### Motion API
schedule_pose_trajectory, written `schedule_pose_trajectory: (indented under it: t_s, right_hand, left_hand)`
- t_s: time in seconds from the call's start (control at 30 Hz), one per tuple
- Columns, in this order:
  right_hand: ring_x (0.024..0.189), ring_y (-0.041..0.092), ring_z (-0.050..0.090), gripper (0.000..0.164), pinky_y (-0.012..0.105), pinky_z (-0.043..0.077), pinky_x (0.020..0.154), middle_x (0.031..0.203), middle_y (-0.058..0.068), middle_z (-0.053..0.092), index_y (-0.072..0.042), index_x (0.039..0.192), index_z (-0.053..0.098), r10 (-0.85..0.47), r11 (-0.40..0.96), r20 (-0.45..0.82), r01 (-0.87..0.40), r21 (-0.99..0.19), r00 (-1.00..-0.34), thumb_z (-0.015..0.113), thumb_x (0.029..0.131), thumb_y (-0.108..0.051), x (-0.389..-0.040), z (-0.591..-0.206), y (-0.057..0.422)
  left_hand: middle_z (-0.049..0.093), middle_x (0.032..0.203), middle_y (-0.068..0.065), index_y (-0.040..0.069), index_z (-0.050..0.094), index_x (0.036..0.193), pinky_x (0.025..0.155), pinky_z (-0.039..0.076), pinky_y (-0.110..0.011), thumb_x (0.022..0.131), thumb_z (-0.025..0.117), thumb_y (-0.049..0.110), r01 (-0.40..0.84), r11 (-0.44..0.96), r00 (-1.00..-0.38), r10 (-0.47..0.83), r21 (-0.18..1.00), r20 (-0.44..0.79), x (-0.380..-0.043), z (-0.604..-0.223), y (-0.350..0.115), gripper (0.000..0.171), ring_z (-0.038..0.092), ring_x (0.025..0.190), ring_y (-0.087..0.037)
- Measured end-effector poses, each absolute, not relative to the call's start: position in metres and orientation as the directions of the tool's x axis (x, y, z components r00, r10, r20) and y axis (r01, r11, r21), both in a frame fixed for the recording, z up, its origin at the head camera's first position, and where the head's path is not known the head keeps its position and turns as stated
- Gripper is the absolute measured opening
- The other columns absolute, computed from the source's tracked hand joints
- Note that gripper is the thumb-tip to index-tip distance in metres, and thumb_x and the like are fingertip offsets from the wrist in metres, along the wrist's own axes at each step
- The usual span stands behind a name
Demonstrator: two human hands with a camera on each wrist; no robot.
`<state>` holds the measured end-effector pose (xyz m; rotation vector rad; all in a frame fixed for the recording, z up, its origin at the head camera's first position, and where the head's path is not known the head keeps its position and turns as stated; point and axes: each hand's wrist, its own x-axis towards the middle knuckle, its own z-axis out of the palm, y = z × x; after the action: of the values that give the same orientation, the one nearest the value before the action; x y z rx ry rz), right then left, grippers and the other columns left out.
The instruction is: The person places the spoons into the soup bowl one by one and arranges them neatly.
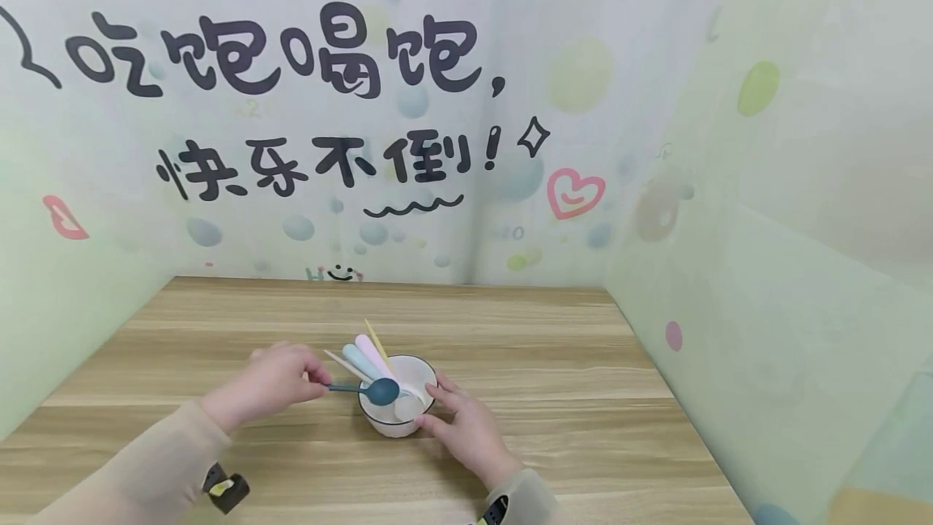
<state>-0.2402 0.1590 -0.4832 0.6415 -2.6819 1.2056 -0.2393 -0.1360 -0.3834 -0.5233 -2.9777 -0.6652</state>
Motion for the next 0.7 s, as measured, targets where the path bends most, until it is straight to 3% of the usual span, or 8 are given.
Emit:
schedule_pose_trajectory:
  t_s: [0.27, 0.7]
  right_hand:
    - [0.131, 0.028, 0.045, 0.059, 0.048, 0.036, 0.103, 0.145, 0.009, 0.046, -0.01, 0.13, 0.061, -0.333, 0.597, 0.294, -0.442, -0.67, -0.896, 0.069, 0.085, -0.046, -0.24, -0.484, 0.159]
    - [0.129, 0.029, 0.047, 0.059, 0.048, 0.037, 0.102, 0.144, 0.008, 0.047, -0.009, 0.13, 0.061, -0.338, 0.605, 0.32, -0.465, -0.646, -0.885, 0.069, 0.085, -0.046, -0.24, -0.485, 0.161]
  left_hand:
    - [0.057, 0.073, 0.019, 0.027, 0.072, 0.071, 0.075, 0.027, -0.044, 0.076, 0.08, 0.019, 0.384, 0.862, -0.923, 0.361, 0.33, 0.132, -0.247, -0.388, -0.123, 0.013, 0.048, 0.084, -0.016]
    - [0.054, 0.071, 0.017, 0.027, 0.07, 0.064, 0.076, 0.024, -0.043, 0.073, 0.082, 0.013, 0.446, 0.832, -0.895, 0.411, 0.329, 0.176, -0.252, -0.395, -0.109, 0.021, 0.041, 0.079, -0.014]
